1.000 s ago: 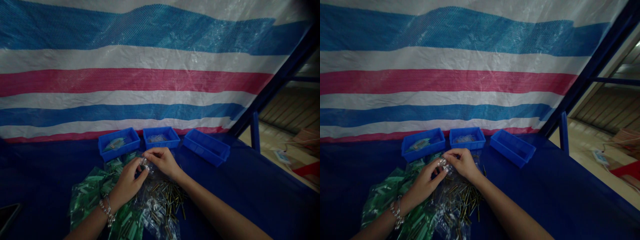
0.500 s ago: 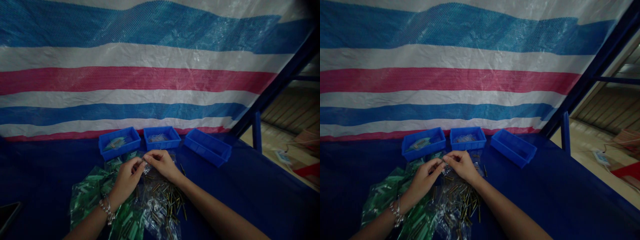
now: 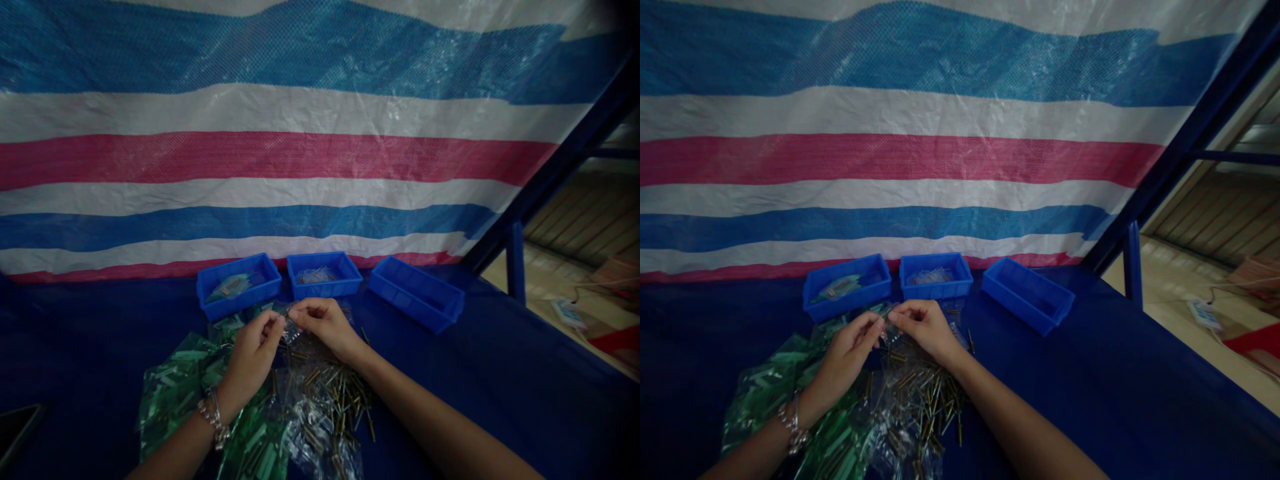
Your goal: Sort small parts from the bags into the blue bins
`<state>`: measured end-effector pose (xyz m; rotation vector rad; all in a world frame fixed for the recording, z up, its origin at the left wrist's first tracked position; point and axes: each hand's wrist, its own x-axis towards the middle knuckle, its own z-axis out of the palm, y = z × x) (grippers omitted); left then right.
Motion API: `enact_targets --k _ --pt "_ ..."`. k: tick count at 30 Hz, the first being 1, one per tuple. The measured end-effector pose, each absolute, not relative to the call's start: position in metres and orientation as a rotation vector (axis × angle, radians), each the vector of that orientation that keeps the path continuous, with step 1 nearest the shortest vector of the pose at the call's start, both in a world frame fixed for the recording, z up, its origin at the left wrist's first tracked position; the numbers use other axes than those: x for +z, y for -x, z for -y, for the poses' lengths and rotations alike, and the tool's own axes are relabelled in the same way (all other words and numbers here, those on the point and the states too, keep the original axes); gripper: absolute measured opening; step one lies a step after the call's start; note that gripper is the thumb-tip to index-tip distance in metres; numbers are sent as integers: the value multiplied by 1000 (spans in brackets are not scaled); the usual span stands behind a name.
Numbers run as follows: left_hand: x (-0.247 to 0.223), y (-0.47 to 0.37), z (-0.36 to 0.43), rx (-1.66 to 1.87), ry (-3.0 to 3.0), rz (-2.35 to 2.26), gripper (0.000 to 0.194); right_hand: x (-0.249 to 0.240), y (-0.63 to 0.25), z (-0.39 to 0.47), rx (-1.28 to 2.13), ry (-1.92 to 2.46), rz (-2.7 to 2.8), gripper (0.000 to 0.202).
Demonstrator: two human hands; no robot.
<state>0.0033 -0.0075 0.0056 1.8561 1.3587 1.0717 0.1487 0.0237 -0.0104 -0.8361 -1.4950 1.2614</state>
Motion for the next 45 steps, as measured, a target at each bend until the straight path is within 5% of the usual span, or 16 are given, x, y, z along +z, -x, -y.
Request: enact_targets --k 45 --pt "-1 -1 5 1097 -1839 -1336 19 -12 -149 -24 1284 823 1413 12"
